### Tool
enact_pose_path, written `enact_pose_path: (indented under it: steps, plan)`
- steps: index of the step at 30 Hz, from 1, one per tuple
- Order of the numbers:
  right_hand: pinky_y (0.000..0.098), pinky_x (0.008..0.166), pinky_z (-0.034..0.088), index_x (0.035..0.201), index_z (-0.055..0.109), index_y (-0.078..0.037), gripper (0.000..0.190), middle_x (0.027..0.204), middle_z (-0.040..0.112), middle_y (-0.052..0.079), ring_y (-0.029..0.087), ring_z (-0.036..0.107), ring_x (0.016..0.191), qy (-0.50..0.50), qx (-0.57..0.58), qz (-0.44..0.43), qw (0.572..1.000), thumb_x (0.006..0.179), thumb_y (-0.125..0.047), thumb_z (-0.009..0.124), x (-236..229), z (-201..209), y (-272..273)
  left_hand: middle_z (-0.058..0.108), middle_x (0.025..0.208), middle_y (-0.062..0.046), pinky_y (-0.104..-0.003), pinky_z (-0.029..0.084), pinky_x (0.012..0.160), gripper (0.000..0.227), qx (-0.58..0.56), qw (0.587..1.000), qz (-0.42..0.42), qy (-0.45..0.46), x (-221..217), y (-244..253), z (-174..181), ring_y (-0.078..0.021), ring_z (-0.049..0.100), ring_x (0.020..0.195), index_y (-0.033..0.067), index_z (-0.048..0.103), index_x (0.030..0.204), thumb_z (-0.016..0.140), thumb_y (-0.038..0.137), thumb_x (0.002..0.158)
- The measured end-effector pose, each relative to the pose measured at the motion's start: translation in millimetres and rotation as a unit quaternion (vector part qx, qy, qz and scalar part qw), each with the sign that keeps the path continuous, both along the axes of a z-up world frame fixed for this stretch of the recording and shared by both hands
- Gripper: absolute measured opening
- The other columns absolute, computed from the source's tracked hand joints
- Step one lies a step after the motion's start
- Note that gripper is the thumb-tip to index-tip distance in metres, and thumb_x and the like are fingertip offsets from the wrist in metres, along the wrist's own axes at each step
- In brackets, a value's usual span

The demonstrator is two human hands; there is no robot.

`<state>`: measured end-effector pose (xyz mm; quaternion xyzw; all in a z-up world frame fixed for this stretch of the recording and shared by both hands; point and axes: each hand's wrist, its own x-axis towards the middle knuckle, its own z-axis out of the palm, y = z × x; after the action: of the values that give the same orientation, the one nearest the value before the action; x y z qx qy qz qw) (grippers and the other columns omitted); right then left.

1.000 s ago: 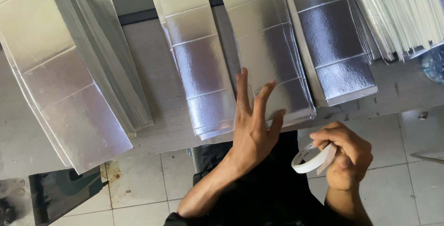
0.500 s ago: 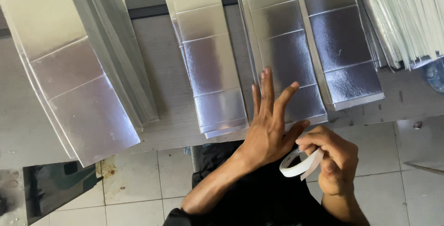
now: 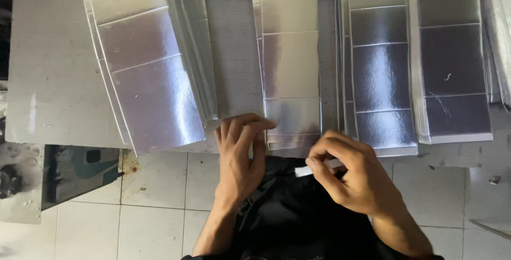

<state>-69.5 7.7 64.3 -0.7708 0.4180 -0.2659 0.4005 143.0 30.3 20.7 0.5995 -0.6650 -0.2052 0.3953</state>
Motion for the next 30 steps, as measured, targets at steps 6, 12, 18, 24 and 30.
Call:
enact_pose_path:
  steps: [6, 12, 18, 24, 30]
  plan:
    - [0.0296, 0.078, 0.054, 0.106, 0.067, -0.003, 0.027, 0.099, 0.066, 0.006, 0.019, 0.069, 0.086, 0.051, 0.063, 0.034, 0.996, 0.100, -0.027, 0.056, 29.4, -8.4, -17.3, 0.064, 0.113, 0.004, -0.041, 0.029, 0.095, 0.023, 0.014, 0.999, -0.022, -0.024, 16.1, -0.9, -10.6, -0.0194, 0.057, 0.107, 0.0210, 0.067, 0.116, 0.056, 0.011, 0.098]
    - [0.0311, 0.072, 0.050, 0.088, 0.066, -0.007, 0.018, 0.086, 0.065, 0.003, 0.018, 0.064, 0.074, 0.077, 0.055, 0.017, 0.995, 0.098, -0.021, 0.060, 44.6, -10.5, -22.2, 0.063, 0.112, 0.004, -0.042, 0.031, 0.098, 0.024, 0.011, 0.999, -0.036, -0.025, 18.7, -2.3, -18.6, -0.0200, 0.058, 0.107, 0.0231, 0.066, 0.117, 0.059, 0.012, 0.096]
    - [0.0451, 0.063, 0.060, 0.082, 0.071, -0.005, 0.014, 0.075, 0.071, 0.016, 0.040, 0.074, 0.079, 0.129, -0.011, -0.031, 0.991, 0.094, -0.009, 0.065, 57.2, -11.6, -22.7, 0.069, 0.105, 0.001, -0.042, 0.036, 0.092, 0.021, -0.015, 1.000, -0.027, 0.002, 19.4, -6.0, -24.1, -0.0233, 0.062, 0.099, 0.0246, 0.073, 0.110, 0.066, 0.014, 0.094]
    - [0.0394, 0.057, 0.059, 0.080, 0.069, -0.013, 0.017, 0.075, 0.067, 0.006, 0.030, 0.074, 0.074, 0.199, -0.081, -0.055, 0.975, 0.095, -0.020, 0.067, 60.0, -33.2, -15.2, 0.070, 0.105, -0.003, -0.045, 0.035, 0.093, 0.023, 0.002, 0.999, -0.035, 0.015, 20.2, -5.9, -21.1, -0.0263, 0.063, 0.101, 0.0206, 0.074, 0.109, 0.066, 0.009, 0.092]
    - [0.0368, 0.056, 0.058, 0.078, 0.068, -0.015, 0.017, 0.073, 0.065, 0.002, 0.028, 0.073, 0.073, 0.211, -0.095, -0.051, 0.972, 0.093, -0.021, 0.069, 61.8, -30.4, -15.1, 0.069, 0.107, -0.002, -0.044, 0.033, 0.095, 0.026, 0.018, 0.999, -0.036, 0.019, 20.3, -5.9, -18.7, -0.0248, 0.061, 0.102, 0.0213, 0.074, 0.109, 0.066, 0.006, 0.089]
